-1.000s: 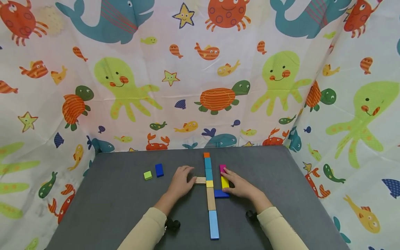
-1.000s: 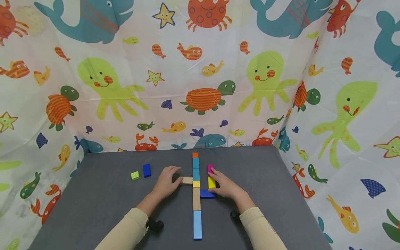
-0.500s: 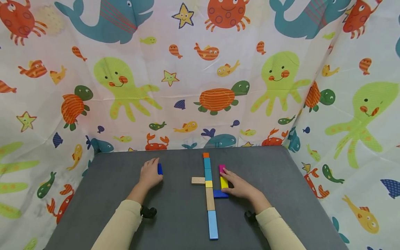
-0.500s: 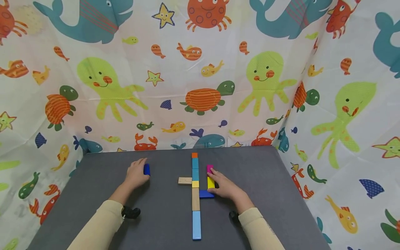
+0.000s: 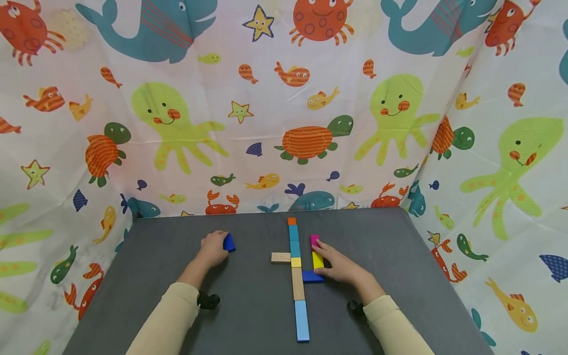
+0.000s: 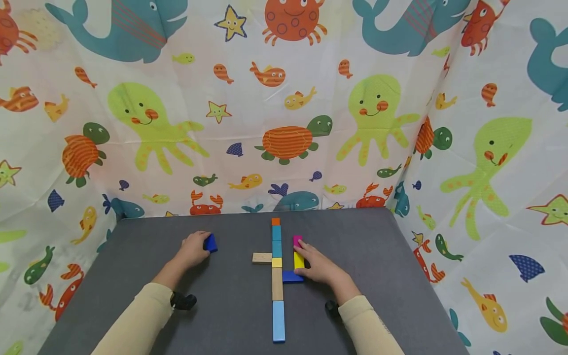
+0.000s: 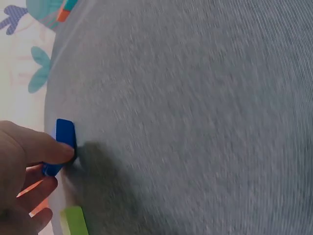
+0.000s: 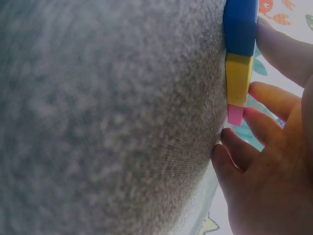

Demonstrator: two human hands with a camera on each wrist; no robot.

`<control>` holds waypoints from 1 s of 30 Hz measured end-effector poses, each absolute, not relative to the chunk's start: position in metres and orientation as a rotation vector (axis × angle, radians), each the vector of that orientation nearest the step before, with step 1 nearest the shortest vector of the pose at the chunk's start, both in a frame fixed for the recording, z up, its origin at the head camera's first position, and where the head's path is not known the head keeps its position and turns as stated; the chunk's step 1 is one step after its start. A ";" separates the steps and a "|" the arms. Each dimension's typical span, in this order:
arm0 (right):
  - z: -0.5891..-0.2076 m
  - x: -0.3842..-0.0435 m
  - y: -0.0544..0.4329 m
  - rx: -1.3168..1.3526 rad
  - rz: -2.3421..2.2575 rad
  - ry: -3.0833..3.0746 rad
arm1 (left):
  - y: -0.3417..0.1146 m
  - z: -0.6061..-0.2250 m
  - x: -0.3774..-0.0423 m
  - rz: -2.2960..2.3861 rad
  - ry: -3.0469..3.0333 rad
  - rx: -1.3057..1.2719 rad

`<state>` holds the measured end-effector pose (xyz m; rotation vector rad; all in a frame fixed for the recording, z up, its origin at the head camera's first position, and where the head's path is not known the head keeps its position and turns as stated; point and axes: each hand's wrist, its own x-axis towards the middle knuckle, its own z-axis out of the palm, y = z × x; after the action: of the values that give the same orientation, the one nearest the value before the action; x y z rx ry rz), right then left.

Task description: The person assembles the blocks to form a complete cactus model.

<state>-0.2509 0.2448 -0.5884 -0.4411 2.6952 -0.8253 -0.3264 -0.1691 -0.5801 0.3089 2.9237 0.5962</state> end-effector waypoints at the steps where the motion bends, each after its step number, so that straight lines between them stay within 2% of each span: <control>1: -0.589 -0.251 0.245 -0.438 -0.824 2.693 | -0.167 -0.578 -0.326 0.619 2.919 0.315; 10: -0.587 -0.247 0.246 -0.401 -0.831 2.672 | -0.121 -0.572 -0.322 0.882 2.847 0.338; 18: -0.584 -0.251 0.244 -0.415 -0.832 2.663 | -0.079 -0.577 -0.326 0.869 2.781 0.361; 30: -0.588 -0.252 0.246 -0.409 -0.812 2.666 | -0.056 -0.584 -0.326 0.758 2.765 0.517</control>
<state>-0.2519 0.2459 -0.5879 -0.4085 2.6657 -0.8118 -0.3260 -0.0561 -0.5842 0.5175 2.7651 0.7577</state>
